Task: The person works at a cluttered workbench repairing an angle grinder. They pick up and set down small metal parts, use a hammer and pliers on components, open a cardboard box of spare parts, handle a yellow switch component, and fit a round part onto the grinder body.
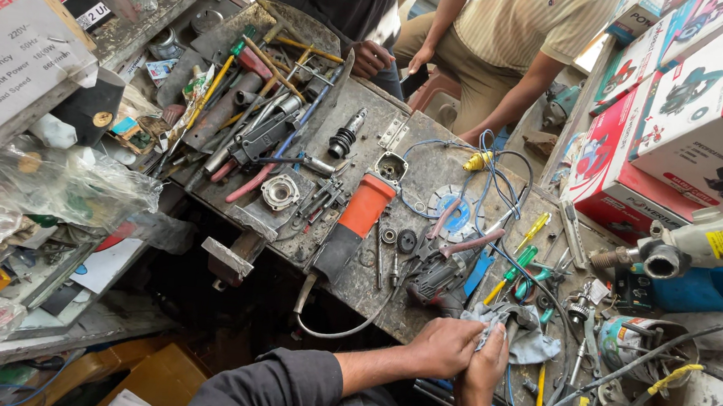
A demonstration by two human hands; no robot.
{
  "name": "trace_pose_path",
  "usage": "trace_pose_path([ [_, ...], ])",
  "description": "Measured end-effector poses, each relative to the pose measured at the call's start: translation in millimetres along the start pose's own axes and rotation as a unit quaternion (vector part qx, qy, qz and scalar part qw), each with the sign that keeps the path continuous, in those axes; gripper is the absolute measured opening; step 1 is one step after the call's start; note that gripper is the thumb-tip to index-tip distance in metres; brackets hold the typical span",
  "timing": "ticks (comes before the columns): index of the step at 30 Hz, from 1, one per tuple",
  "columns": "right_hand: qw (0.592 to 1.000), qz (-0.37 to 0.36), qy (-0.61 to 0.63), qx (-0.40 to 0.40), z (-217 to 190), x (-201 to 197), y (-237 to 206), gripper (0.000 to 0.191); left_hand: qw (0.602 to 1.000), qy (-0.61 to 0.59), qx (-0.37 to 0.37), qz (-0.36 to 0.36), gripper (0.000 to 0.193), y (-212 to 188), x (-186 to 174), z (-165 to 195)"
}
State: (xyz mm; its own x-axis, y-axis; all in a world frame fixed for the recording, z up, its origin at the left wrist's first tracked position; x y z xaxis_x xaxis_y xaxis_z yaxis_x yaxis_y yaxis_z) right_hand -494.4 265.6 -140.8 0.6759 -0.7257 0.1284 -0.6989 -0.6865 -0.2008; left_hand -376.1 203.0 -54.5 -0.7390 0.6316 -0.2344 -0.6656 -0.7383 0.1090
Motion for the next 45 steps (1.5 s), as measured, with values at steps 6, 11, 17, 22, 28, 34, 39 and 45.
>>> trace_pose_path([
  [6,0.998,0.020,0.000,0.056,13.1,-12.0,11.3,0.040,0.998,-0.013,0.057,-0.022,0.021,-2.6,12.3,-18.9],
  [11,0.999,0.010,0.006,0.044,-3.4,0.9,12.2,0.042,0.998,-0.061,0.002,0.000,0.023,1.8,4.5,-29.1],
  [17,0.963,0.040,-0.255,-0.071,-32.8,24.8,-18.7,0.047,0.988,-0.114,-0.097,-0.024,0.029,18.9,3.0,-45.7],
  [22,0.931,0.020,-0.287,-0.226,-49.0,42.5,-28.7,0.047,0.984,-0.113,-0.137,0.034,0.034,24.3,-3.5,-43.1],
  [28,0.936,-0.013,-0.286,-0.204,-42.6,47.7,-8.5,0.039,0.898,-0.366,-0.228,0.088,0.051,21.7,-0.7,-47.9],
  [34,0.982,-0.027,-0.161,-0.099,-25.6,39.7,16.5,0.036,0.841,-0.505,-0.190,0.050,0.033,23.5,8.0,-48.6],
  [39,0.990,-0.040,-0.121,-0.065,-18.1,28.2,33.7,0.037,0.874,-0.466,-0.138,0.023,0.022,18.7,6.2,-48.5],
  [45,0.887,0.049,-0.363,-0.279,-47.9,20.3,42.3,0.037,0.959,-0.265,-0.095,-0.014,0.054,-10.2,-48.7,-28.0],
])
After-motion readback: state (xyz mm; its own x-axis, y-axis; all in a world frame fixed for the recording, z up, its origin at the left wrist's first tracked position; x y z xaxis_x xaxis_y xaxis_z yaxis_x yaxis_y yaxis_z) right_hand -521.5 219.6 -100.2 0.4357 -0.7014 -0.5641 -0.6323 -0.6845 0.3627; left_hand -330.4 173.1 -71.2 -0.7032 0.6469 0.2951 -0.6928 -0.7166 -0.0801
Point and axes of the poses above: each hand's wrist, its own y-axis towards the middle knuckle, its own x-axis out of the palm, z = x × y, the point moved 6 cm from there along y, towards the middle knuckle, and after that the axes turned 6 degrees about -y, right-handed, at the moved point
